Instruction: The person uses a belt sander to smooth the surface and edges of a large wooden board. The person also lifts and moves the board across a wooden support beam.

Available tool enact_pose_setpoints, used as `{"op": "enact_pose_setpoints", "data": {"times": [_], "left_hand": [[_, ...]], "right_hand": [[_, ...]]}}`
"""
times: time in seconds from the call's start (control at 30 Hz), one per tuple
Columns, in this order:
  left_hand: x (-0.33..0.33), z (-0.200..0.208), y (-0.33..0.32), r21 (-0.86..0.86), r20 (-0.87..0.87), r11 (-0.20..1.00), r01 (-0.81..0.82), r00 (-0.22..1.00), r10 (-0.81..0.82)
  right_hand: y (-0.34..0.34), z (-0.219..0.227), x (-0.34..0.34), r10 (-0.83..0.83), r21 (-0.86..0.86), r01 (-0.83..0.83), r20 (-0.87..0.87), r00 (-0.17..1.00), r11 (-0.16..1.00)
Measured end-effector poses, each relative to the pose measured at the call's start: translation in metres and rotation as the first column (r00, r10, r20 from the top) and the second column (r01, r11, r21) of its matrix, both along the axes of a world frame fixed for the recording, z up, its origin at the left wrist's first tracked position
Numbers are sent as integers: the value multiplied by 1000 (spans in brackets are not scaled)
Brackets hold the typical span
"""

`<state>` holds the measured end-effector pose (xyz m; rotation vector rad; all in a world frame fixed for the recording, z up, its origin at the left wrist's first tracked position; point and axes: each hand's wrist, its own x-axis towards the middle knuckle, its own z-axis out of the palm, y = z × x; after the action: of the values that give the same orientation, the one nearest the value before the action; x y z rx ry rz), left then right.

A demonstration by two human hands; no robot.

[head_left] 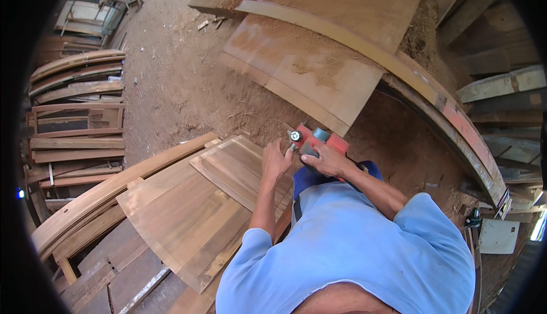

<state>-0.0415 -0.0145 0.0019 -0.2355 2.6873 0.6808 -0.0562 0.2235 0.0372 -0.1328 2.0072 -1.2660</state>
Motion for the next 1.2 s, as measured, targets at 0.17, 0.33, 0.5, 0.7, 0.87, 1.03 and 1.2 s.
{"op": "enact_pose_setpoints", "data": {"times": [0.17, 0.33, 0.5, 0.7, 0.87, 1.03, 1.2], "left_hand": [[-37, 1, 87, -85, -251, 966, 244, 933, -258], [-57, -30, 146, -123, -87, 873, 472, 871, -483], [-35, -43, 125, -153, -113, 713, 684, 705, -701], [-53, -58, 39, -237, -163, 820, 521, 811, -562], [-152, -106, -18, 259, 125, 964, -64, 992, 32], [-189, -103, 5, 644, 557, 354, -678, 733, 389], [-189, -120, 36, 706, 593, -7, -708, 586, 552]], "right_hand": [[61, -13, 61, -9, 92, 14, -61, 998, 996], [123, -36, 87, -98, 200, 81, 81, 992, 976], [176, -82, 124, -535, 300, 482, 124, 836, 823], [199, -106, 160, -984, 294, 940, 85, 157, 175], [205, -97, 176, -996, 174, 982, 24, -83, -77], [210, -97, 186, -989, 177, 976, 53, -138, -127], [213, -110, 193, -994, 224, 974, 106, -36, -12]]}}
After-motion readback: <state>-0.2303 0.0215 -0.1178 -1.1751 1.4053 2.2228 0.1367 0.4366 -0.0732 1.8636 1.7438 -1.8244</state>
